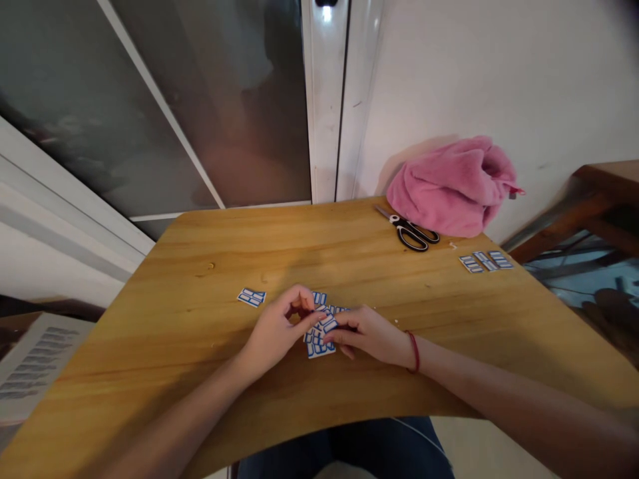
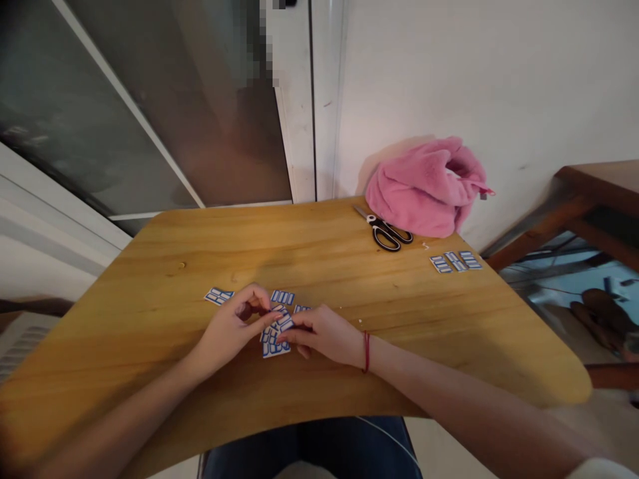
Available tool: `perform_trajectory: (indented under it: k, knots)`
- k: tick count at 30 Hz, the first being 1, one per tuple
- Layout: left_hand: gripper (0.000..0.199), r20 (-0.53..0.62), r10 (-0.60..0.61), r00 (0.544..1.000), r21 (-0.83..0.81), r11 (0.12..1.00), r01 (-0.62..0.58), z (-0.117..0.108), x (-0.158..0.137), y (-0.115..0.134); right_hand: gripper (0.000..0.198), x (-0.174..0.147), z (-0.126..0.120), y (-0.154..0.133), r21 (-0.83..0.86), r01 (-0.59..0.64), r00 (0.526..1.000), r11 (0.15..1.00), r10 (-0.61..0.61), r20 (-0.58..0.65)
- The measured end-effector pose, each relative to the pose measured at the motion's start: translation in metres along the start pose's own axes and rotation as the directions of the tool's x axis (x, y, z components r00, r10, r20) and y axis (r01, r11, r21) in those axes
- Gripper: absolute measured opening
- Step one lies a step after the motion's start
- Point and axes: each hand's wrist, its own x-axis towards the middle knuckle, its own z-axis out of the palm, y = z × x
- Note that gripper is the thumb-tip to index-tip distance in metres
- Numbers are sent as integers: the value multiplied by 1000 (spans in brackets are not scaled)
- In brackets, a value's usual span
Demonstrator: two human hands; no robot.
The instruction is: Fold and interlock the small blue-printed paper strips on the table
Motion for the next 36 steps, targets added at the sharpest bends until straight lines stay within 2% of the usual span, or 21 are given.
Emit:
perform_trajectory:
  k: [5,9,12,15,17,21,25,30,36]
  knots:
    - [20,-12,23,1000,9,1000,-23,1,-1,1,44,1,1,-1,-45,10,999,999,-12,-40]
    - [17,20,13,1000,-106,994,-11,-2,-2,3,47,0,1,-2,-68,13,997,998,-19,-76]
    - [31,100,6,995,-207,978,14,-5,-2,4,49,0,-1,-1,-71,-5,981,997,-8,-194]
    - [52,187,-38,982,-217,973,79,-3,-3,4,49,1,-3,0,-15,-3,938,1000,-2,-346]
    - [51,241,-82,967,-215,967,136,1,-4,4,50,2,-4,1,65,9,921,998,17,-389]
    - [44,278,-162,947,-257,937,236,7,-4,6,45,4,-5,1,242,-10,954,970,82,-290]
    - [46,268,-183,946,-283,924,259,3,-4,8,41,4,-5,3,330,-63,973,942,131,-188]
    - [49,285,-192,939,-305,911,278,0,-5,9,41,3,-5,4,351,-62,980,934,123,-154]
    - [50,253,-201,946,-310,910,276,0,-6,9,42,2,-5,2,309,-66,985,949,112,-134]
